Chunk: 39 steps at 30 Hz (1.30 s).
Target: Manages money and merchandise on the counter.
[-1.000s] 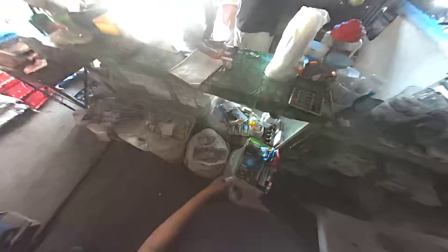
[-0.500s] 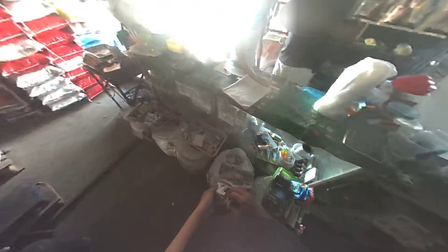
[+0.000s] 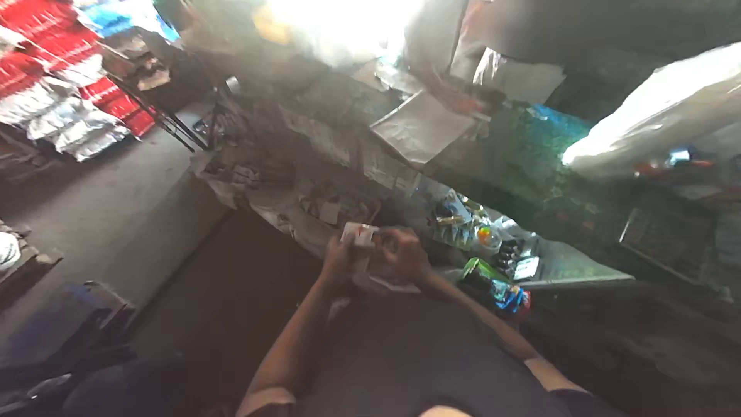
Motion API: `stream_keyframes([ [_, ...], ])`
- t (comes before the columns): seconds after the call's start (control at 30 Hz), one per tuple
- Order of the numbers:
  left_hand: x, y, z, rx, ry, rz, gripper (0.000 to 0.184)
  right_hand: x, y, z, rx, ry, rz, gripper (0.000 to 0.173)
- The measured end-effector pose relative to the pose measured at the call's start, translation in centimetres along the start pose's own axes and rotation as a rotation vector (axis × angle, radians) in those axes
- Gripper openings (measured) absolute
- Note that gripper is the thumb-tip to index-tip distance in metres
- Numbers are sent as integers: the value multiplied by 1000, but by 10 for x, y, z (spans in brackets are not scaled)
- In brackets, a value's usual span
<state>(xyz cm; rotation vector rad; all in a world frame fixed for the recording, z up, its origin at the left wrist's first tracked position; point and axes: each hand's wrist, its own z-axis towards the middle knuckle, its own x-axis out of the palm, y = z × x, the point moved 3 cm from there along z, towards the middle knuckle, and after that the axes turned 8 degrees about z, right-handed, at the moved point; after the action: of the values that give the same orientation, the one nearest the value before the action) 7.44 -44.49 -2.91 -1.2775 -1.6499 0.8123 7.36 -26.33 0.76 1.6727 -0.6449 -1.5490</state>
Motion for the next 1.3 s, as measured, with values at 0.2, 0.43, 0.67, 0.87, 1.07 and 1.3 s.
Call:
stream_keyframes([
  [0.2, 38, 1, 42, 39, 277, 5, 48, -40, -16, 11, 122, -195, 70, 40],
  [0.43, 69, -25, 75, -63, 550, 157, 46, -57, -12, 5, 286, -392, 38, 42],
  [0.67, 77, -44, 94, 109, 755, 232, 48, -60, -6, 8, 435, -576, 208, 25],
  [0.87, 76, -35, 114, 139, 760, 172, 47, -54, -5, 15, 482, -566, 236, 23],
  [1.07, 69, -39, 126, 175, 716, 130, 48, -56, -4, 22, 546, -581, 438, 25],
  [1.3, 44, -58, 123, 2, 629, 60, 42, -73, -8, 32, 536, -666, 745, 21],
])
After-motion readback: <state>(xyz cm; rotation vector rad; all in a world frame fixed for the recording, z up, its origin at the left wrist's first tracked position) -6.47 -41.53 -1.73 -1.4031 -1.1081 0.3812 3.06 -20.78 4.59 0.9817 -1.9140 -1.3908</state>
